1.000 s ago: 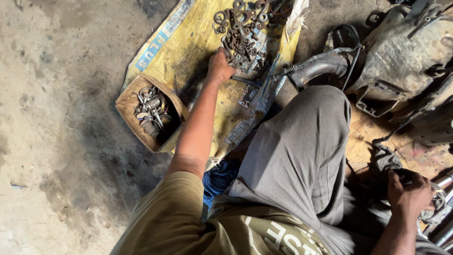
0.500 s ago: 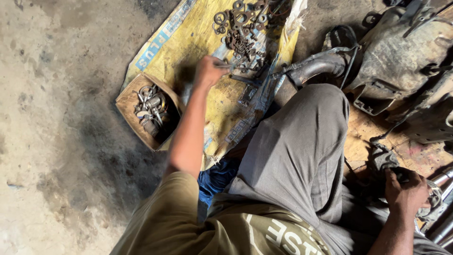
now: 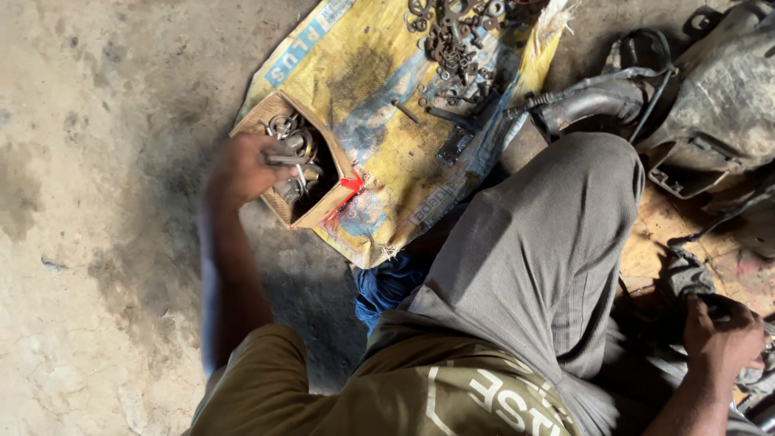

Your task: The person sorts through small metal parts on a sheet, handles a cloth to wipe their hands, and works on an engine component by hand and with small tools.

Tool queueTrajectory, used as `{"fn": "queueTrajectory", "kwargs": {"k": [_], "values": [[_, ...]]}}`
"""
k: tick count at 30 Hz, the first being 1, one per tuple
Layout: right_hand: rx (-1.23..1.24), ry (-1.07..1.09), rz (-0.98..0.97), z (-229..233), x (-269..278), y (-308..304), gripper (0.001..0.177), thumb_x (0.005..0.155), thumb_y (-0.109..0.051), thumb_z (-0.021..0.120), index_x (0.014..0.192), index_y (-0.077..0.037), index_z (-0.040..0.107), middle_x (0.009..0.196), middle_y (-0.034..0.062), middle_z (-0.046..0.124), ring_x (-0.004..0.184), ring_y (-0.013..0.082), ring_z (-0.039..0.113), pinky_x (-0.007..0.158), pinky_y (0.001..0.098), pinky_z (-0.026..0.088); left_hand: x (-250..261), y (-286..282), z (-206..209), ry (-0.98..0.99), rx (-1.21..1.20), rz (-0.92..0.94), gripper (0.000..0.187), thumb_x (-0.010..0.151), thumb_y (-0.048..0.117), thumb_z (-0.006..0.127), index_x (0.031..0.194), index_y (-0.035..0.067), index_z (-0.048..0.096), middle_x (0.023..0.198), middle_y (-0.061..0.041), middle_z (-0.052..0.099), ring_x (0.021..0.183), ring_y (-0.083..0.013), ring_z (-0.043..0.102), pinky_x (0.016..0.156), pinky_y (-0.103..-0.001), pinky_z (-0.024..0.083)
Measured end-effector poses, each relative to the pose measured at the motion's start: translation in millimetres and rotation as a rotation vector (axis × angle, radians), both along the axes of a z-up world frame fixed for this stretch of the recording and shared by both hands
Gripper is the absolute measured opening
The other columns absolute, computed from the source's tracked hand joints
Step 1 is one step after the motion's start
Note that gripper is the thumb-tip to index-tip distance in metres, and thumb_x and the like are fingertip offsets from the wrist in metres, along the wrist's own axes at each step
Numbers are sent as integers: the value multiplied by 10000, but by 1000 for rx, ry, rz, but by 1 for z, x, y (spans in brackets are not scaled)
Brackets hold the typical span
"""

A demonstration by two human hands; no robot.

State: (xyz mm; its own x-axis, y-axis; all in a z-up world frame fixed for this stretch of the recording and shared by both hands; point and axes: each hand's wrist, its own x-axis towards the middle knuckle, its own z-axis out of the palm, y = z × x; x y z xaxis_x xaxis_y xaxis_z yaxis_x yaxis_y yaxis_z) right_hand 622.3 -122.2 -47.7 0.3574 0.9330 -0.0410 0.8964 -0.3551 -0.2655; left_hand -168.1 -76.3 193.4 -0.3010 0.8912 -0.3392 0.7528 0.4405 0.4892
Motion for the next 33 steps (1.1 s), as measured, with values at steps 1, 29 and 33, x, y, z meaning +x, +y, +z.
{"fn": "queueTrajectory", "kwargs": {"k": [1, 29, 33], "values": [[3, 1, 7, 1, -1, 1, 342, 914, -283, 860, 1095, 2, 807, 1078, 259, 712, 983, 396, 687, 843, 516, 537, 0, 0, -4, -1, -52, -11, 482, 693, 213, 909, 1140, 127, 753, 1039, -103, 773, 910, -223, 746, 851, -400, 581], [-19, 36, 4, -6, 7, -4, 348, 951, -346, 828, 1118, -41, 807, 1099, 254, 713, 1019, 401, 673, 958, 510, 535, 135, 196, -204, 33, -5, -90, 484, 852, 172, 829, 1301, 75, 678, 1230, -168, 709, 1102, -259, 684, 1008, -405, 543], [-30, 32, -8, -7, 8, -3, 375, 895, -329, 850, 1096, -16, 804, 1084, 277, 694, 1039, 427, 664, 889, 514, 528, 135, 201, -219, 48, -40, -33, 323, 860, 147, 802, 1120, -9, 692, 1210, -179, 692, 1096, -258, 674, 960, -401, 549]]}}
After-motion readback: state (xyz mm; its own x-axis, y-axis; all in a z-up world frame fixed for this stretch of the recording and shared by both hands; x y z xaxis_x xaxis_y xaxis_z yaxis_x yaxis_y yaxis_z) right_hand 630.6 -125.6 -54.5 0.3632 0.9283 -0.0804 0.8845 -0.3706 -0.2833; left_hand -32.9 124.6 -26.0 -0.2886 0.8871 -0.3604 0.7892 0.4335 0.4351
